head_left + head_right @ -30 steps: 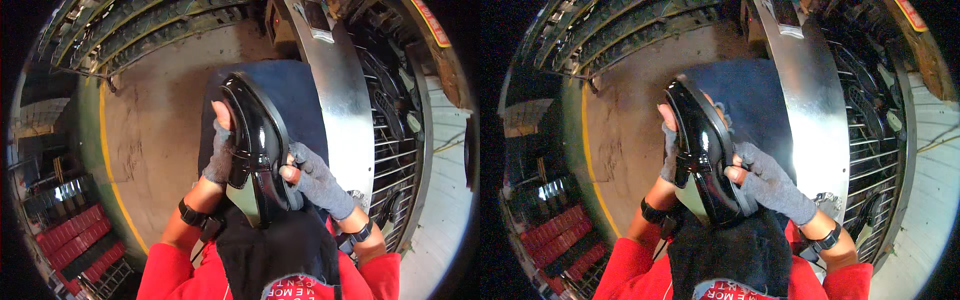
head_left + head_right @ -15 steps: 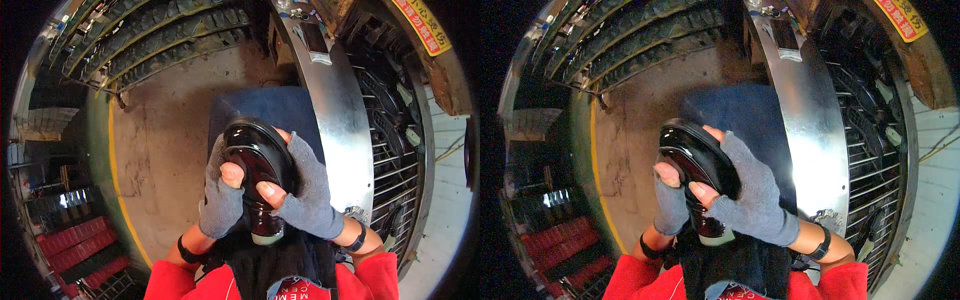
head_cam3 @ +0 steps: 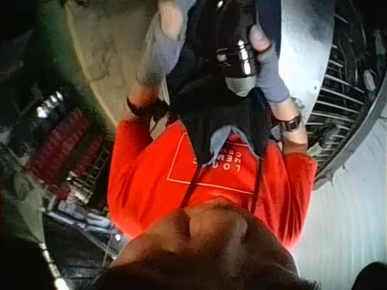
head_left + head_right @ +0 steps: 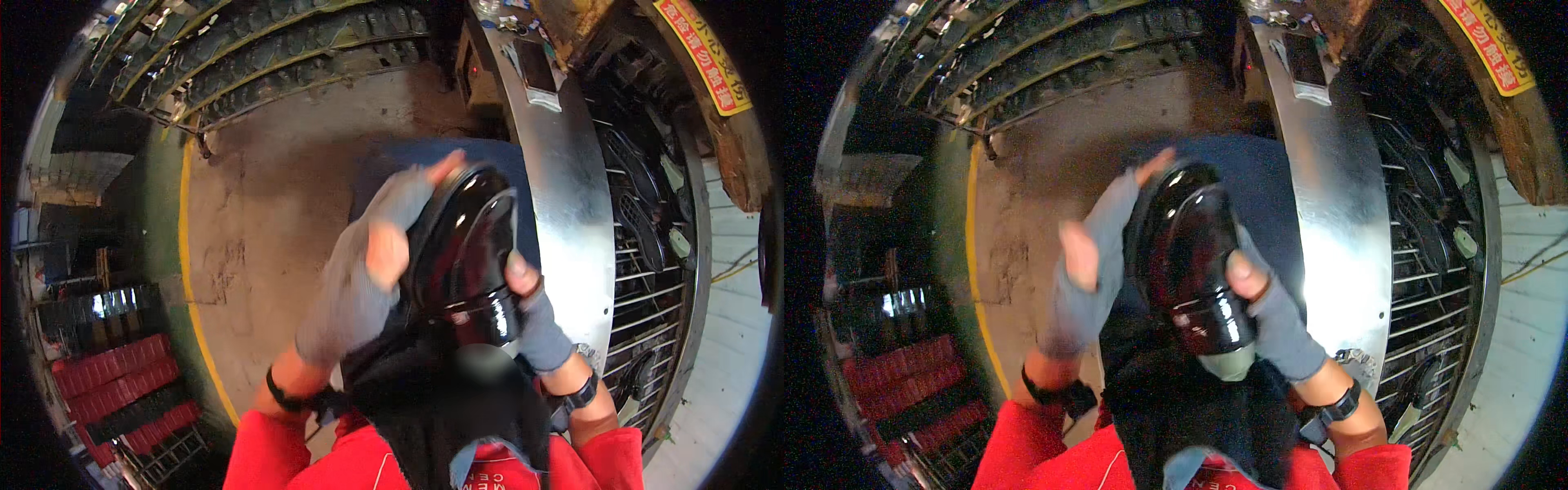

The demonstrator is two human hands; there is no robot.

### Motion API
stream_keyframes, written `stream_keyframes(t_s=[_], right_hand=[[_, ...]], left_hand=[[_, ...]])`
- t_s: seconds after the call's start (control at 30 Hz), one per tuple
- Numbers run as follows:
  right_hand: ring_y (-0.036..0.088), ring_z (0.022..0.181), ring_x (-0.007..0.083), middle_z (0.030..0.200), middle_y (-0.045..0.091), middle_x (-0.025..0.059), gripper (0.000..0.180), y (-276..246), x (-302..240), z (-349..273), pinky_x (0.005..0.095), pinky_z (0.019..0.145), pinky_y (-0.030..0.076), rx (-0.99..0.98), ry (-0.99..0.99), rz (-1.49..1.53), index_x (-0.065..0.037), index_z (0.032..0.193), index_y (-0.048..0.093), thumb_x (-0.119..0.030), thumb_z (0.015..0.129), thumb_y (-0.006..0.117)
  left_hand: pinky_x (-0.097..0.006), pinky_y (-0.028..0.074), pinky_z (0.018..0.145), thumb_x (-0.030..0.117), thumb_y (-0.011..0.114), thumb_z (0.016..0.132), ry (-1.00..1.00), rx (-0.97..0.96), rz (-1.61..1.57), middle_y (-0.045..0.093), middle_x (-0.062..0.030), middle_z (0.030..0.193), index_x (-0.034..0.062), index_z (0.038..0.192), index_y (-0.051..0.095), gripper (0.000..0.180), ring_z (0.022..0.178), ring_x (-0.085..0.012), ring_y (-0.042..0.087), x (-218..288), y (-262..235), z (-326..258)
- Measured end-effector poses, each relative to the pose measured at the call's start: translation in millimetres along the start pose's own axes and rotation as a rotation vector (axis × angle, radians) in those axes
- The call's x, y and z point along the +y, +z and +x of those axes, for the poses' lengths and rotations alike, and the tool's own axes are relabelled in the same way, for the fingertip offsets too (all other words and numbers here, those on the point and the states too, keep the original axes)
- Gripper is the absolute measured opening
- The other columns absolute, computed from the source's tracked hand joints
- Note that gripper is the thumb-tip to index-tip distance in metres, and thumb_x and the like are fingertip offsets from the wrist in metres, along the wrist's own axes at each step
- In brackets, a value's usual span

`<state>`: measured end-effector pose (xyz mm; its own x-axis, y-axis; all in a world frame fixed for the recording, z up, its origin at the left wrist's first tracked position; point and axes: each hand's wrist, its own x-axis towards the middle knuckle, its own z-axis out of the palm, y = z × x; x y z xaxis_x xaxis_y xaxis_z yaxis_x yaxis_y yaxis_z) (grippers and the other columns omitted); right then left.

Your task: Checking and polishing finished shoes before placing them on a conveyor belt.

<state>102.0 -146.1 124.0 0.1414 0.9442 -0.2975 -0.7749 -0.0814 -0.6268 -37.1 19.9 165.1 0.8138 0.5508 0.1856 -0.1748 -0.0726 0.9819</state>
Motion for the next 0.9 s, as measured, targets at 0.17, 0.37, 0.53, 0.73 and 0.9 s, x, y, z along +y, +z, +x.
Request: stream_keyframes(t_s=[0.17,0.37,0.53,0.73,0.9], right_hand=[[0.074,0.108,0.0289,0.129,0.068,0.0181,0.055,-30.5,-4.7,21.9,0.0397,0.094,0.064,-0.056,0.078,0.323,0.001,0.144,0.051,-0.037,0.105,0.058],[0.076,0.101,0.0281,0.124,0.071,0.0187,0.054,-46.2,10.5,18.6,0.0389,0.091,0.065,-0.051,0.115,0.352,0.001,0.140,0.054,-0.039,0.105,0.056],[0.060,0.135,0.0289,0.144,0.063,0.0154,0.095,-51.7,21.8,-23.5,0.0453,0.118,0.046,-0.004,0.204,0.355,0.002,0.156,0.044,-0.063,0.092,0.071],[0.064,0.124,0.0214,0.139,0.067,0.0094,0.089,-41.9,13.8,-47.9,0.0376,0.108,0.050,0.168,0.238,-0.411,-0.003,0.150,0.055,-0.051,0.080,0.082],[0.064,0.121,0.0200,0.135,0.068,0.0078,0.080,-46.7,19.8,-46.2,0.0364,0.109,0.049,0.201,0.187,-0.434,-0.004,0.149,0.056,-0.043,0.083,0.080]], left_hand=[[-0.037,0.049,0.103,0.068,0.026,0.110,0.013,-0.294,-0.243,0.069,-0.0176,0.110,-0.0027,0.105,0.071,0.084,0.113,-0.0263,0.066,-15.0,5.3,83.2],[-0.034,0.052,0.084,0.049,0.051,0.110,-0.233,-0.057,-0.194,0.067,-0.0128,0.078,0.0021,0.069,0.065,0.063,0.080,-0.0229,0.066,-33.9,27.9,78.7],[-0.030,0.047,0.083,0.044,0.052,0.107,-0.301,0.072,-0.099,0.068,-0.0066,0.084,0.0035,0.080,0.069,0.052,0.087,-0.0172,0.062,-38.9,15.2,63.5],[-0.028,0.045,0.084,0.040,0.053,0.106,-0.225,0.136,-0.140,0.065,-0.0046,0.092,0.0037,0.092,0.069,0.042,0.090,-0.0129,0.059,-59.2,18.3,47.1],[-0.028,0.044,0.092,0.036,0.051,0.106,-0.164,0.253,-0.111,0.066,-0.0043,0.107,0.0000,0.122,0.067,0.043,0.100,-0.0126,0.058,-67.2,29.0,31.1]])
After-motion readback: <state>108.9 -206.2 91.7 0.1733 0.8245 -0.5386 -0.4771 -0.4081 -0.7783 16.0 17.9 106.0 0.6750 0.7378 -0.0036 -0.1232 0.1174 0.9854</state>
